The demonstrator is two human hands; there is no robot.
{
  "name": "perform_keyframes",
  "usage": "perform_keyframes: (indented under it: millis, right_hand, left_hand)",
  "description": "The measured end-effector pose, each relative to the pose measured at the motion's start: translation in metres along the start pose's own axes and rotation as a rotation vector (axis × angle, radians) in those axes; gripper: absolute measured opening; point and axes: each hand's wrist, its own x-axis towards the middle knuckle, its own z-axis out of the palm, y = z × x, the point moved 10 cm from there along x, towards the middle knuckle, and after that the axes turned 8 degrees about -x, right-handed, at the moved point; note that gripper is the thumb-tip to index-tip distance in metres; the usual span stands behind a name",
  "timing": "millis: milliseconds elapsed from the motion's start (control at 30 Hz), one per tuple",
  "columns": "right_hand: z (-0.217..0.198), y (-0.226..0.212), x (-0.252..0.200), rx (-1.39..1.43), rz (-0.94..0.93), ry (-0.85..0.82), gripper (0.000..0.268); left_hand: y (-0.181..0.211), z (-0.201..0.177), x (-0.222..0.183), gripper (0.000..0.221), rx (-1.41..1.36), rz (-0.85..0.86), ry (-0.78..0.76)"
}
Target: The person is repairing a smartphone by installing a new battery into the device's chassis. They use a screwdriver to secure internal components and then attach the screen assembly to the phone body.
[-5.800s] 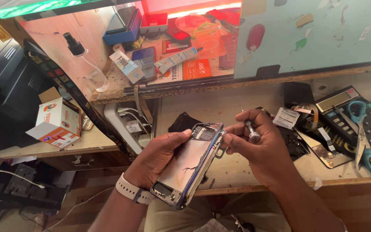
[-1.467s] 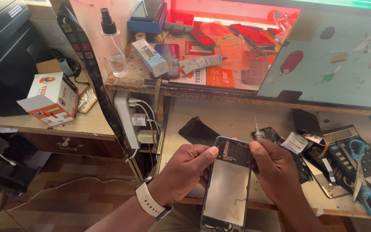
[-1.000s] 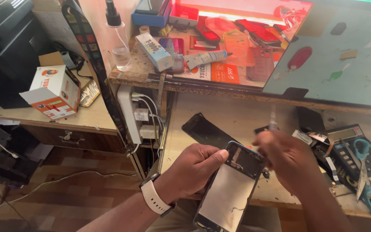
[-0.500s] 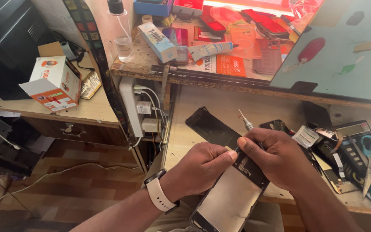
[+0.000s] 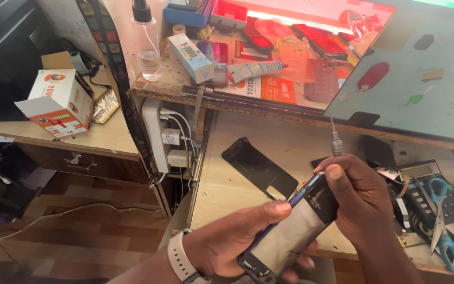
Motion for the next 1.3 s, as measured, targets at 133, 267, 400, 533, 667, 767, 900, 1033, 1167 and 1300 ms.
perform_keyframes:
  millis: [133, 267, 400, 533, 667, 767, 900, 1033, 1167, 1300]
  right_hand:
    - [-0.013, 0.013, 0.008, -0.181, -0.052, 0.080, 0.046]
    - [-0.029, 0.035, 0.012, -0.565, 0.237, 0.124, 0.048]
    - [-0.006, 0.018, 0.004, -1.227, 0.296, -0.107, 0.044]
    - [0.010, 0.016, -0.007, -1.360, 0.436, -0.225, 0.044]
    - [0.019, -0.001, -0.005, -1.331, 0.192, -0.119, 0.041]
    - [0.021, -0.013, -0.018, -1.094, 0.036, 0.000, 0.041]
    - [0.045, 0.019, -0.054, -0.425, 0.219, -0.127, 0.051]
    - [0.050, 0.050, -0.079, -0.170, 0.445, -0.091, 0.053]
    - [0.044, 0.057, -0.089, -0.158, 0.408, -0.018, 0.041]
    - [0.040, 0.054, -0.089, -0.230, 0.329, 0.064, 0.036]
  left_hand:
    - [0.000, -0.009, 0.003, 0.068, 0.130, 0.075, 0.115]
    - [0.026, -0.026, -0.002, 0.076, 0.496, 0.318, 0.340]
    - [0.045, -0.031, -0.009, 0.078, 0.583, 0.457, 0.417]
    - [0.051, -0.035, -0.011, 0.089, 0.398, 0.525, 0.431]
    - [0.048, -0.043, -0.017, 0.094, 0.301, 0.546, 0.476]
    - [0.047, -0.044, -0.020, 0.094, 0.266, 0.581, 0.457]
    - [0.051, -0.040, -0.019, 0.092, 0.295, 0.682, 0.432]
    - [0.050, -0.039, -0.020, 0.092, 0.338, 0.673, 0.468]
    - [0.051, -0.035, -0.020, 0.095, 0.326, 0.675, 0.429]
    - [0.050, -0.041, -0.018, 0.096, 0.326, 0.635, 0.497]
